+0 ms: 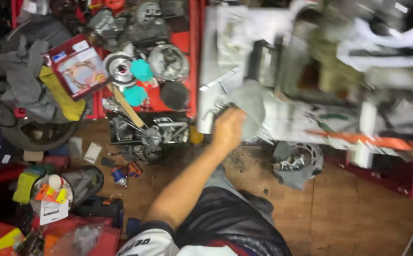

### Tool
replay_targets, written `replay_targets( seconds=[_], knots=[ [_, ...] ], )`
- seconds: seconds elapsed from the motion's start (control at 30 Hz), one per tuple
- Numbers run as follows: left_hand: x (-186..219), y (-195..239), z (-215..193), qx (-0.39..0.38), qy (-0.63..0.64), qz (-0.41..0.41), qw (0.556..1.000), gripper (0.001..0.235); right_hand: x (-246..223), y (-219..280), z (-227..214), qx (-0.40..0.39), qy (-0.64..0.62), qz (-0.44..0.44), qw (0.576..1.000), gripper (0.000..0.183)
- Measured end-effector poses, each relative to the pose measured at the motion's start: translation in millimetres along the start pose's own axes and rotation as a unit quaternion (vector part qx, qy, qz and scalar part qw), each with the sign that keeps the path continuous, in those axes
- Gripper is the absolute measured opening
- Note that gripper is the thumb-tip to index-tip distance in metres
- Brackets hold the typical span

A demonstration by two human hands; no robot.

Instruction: Repairing a motorcycle engine by cleaning the piston and applying sealant to the engine block for assembly.

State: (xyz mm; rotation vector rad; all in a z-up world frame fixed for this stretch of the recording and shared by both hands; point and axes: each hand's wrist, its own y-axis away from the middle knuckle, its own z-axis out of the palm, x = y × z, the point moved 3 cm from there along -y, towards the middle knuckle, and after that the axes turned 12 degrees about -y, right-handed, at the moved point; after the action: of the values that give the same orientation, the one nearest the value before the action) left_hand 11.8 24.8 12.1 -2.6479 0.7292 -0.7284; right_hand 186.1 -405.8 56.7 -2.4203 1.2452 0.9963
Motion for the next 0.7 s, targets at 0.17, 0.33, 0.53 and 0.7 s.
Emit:
replay_targets(
  seconds=[0.17,0.33,0.53,0.7],
  knots=[
    [9,-2,-27,-0.192,0.317,-0.223,0.902,0.028,-102,-71,70,-0.03,-0.095,0.005,0.995,0.039],
    [17,12,-22,-0.297,0.494,-0.245,0.78,0.051,-209,-143,162,-0.184,-0.059,-0.268,0.944,0.06],
    [-25,-10,-68,-0.251,0.753,-0.371,0.482,0.039,-223,-169,233,-0.147,-0.174,-0.276,0.934,0.019],
    [-138,-51,-74,-0.331,0.438,-0.126,0.826,0.018,-265,-184,241,-0.152,-0.092,-0.136,0.975,0.025]
  ],
)
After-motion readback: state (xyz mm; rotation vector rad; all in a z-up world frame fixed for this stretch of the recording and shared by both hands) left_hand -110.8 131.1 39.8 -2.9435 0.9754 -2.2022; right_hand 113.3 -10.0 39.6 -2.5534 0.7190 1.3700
